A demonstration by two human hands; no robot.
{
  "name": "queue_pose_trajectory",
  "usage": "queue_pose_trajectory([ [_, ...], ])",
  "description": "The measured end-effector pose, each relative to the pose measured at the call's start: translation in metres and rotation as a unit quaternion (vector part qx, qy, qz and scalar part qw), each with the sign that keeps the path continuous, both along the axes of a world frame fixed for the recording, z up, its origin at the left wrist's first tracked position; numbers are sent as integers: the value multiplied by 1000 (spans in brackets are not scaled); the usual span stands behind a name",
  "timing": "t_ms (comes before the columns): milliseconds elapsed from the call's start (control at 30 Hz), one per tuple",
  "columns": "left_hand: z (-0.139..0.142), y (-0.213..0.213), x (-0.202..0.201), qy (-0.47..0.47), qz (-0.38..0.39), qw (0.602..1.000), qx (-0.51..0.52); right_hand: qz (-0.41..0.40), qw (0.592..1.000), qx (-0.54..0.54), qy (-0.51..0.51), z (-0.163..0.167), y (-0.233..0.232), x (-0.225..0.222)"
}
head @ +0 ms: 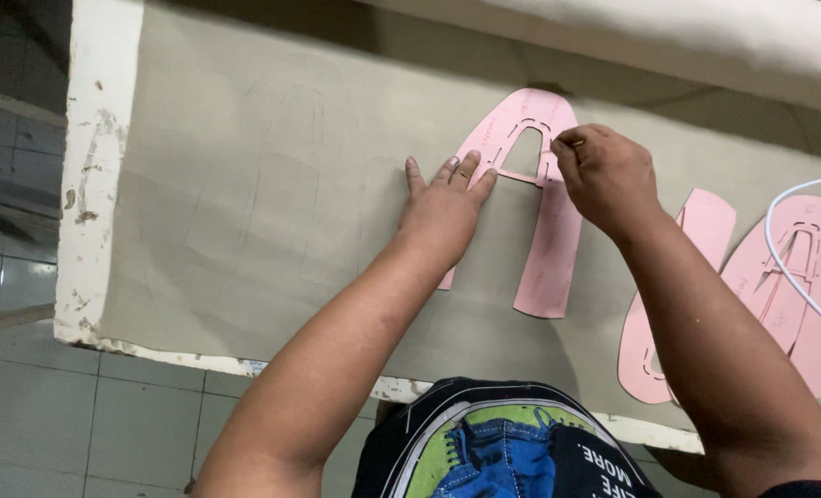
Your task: The person works at a large table covered with pink shoe pattern pieces, laying each piece flat and using a small pointed tool to punch or mark along the dashed guide lines on the pieces. They work through several pattern pieces one at a time, then pick up a small handheld device and walk away from the table.
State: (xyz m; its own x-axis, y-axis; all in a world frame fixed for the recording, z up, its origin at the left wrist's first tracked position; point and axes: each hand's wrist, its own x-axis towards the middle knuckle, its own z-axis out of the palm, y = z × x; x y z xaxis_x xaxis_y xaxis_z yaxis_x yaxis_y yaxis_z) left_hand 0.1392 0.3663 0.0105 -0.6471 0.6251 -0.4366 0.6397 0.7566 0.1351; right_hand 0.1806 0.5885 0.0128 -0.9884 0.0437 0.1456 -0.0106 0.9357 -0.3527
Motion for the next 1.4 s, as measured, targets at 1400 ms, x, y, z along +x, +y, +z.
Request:
queue_pose_trajectory([
  [1400,10,22,1,-18,1,1000,-16,11,999,-40,-4,-1,2,27],
])
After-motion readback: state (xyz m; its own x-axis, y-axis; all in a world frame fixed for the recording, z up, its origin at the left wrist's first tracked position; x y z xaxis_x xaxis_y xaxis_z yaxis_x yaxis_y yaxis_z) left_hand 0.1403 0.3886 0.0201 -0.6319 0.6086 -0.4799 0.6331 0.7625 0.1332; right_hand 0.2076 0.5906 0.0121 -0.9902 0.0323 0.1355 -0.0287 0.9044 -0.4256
